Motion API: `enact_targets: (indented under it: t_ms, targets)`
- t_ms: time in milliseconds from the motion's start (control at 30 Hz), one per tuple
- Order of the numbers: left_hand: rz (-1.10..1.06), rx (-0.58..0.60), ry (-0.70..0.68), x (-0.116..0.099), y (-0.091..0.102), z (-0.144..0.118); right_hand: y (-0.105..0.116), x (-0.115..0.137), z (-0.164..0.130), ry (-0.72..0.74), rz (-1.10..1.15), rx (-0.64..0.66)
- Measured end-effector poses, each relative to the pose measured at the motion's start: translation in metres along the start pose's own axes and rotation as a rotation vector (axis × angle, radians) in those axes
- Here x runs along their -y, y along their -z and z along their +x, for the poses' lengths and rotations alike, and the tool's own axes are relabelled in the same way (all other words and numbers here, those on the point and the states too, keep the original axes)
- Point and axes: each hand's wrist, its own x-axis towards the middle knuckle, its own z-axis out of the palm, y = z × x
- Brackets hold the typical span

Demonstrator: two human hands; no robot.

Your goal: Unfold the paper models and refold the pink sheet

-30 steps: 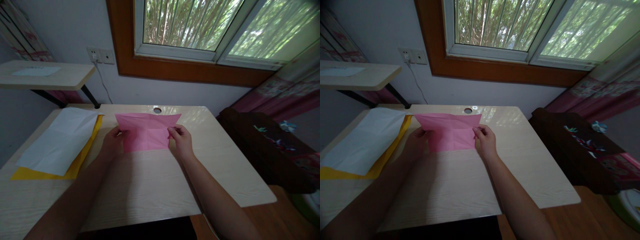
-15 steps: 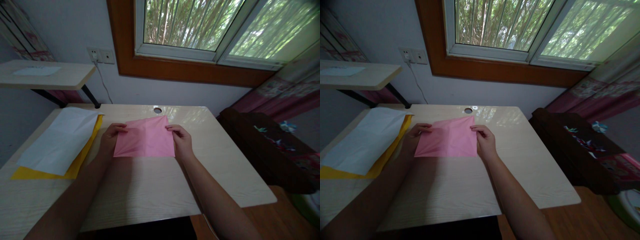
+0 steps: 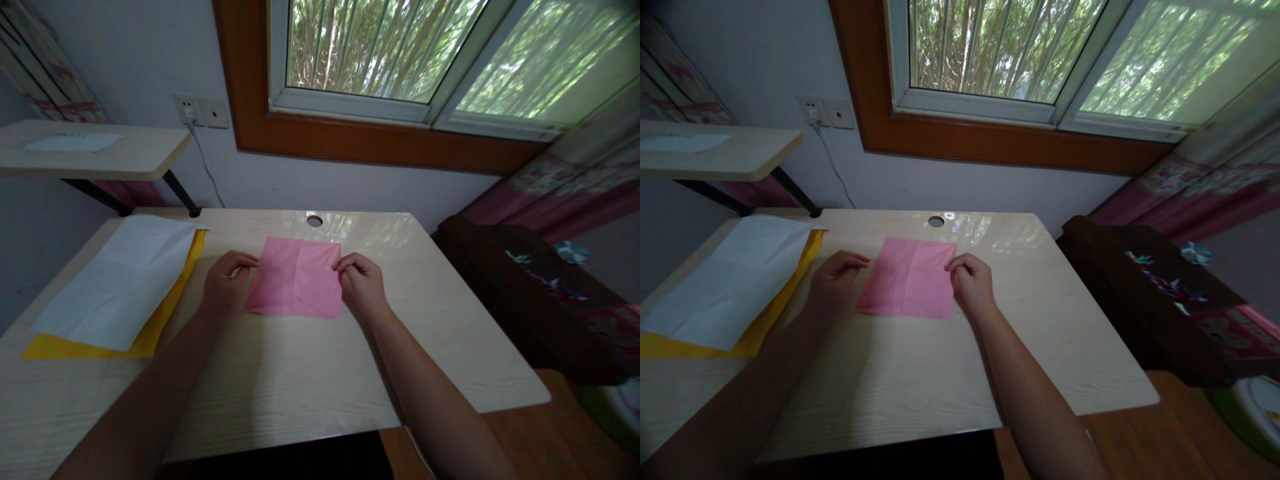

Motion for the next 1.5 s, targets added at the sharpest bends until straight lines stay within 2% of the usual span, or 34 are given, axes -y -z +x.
enact_targets:
  t_ms: [67,167,300,367,467,667,767,967,1233,1500]
  targets:
    - [0.071,0.064,-0.085,0.0,-0.001,-0.001,-0.001,0.001,-0.001,-0.032,0.008,0.047]
    - [0.196,0.244,-0.2,0.005,-0.004,-0.003,-0.003,-0.003,-0.002,-0.049,-0.027,0.136]
    - [0.386,0.53,-0.303,0.014,-0.009,-0.008,-0.002,-0.01,-0.001,0.045,-0.174,0.176]
    - [0.451,0.589,-0.323,0.016,-0.01,-0.01,-0.002,-0.011,-0.001,0.096,-0.22,0.161]
    - [0.502,0.611,-0.329,0.018,-0.011,-0.011,-0.003,-0.005,-0.003,0.183,-0.24,0.193]
    - [0.559,0.635,-0.333,0.021,-0.011,-0.013,-0.013,-0.002,-0.007,0.378,-0.361,0.541]
    - [0.576,0.637,-0.336,0.024,-0.011,-0.013,-0.017,-0.013,-0.007,0.43,-0.45,0.634]
    - [0.591,0.628,-0.359,0.027,-0.011,-0.012,-0.016,-0.024,-0.006,0.445,-0.484,0.675]
    - [0.8,0.683,-0.359,0.027,-0.009,-0.013,-0.013,-0.023,-0.004,0.465,-0.577,0.721]
    - [0.781,0.68,-0.378,0.023,-0.01,-0.013,-0.015,-0.026,-0.005,0.503,-0.557,0.718]
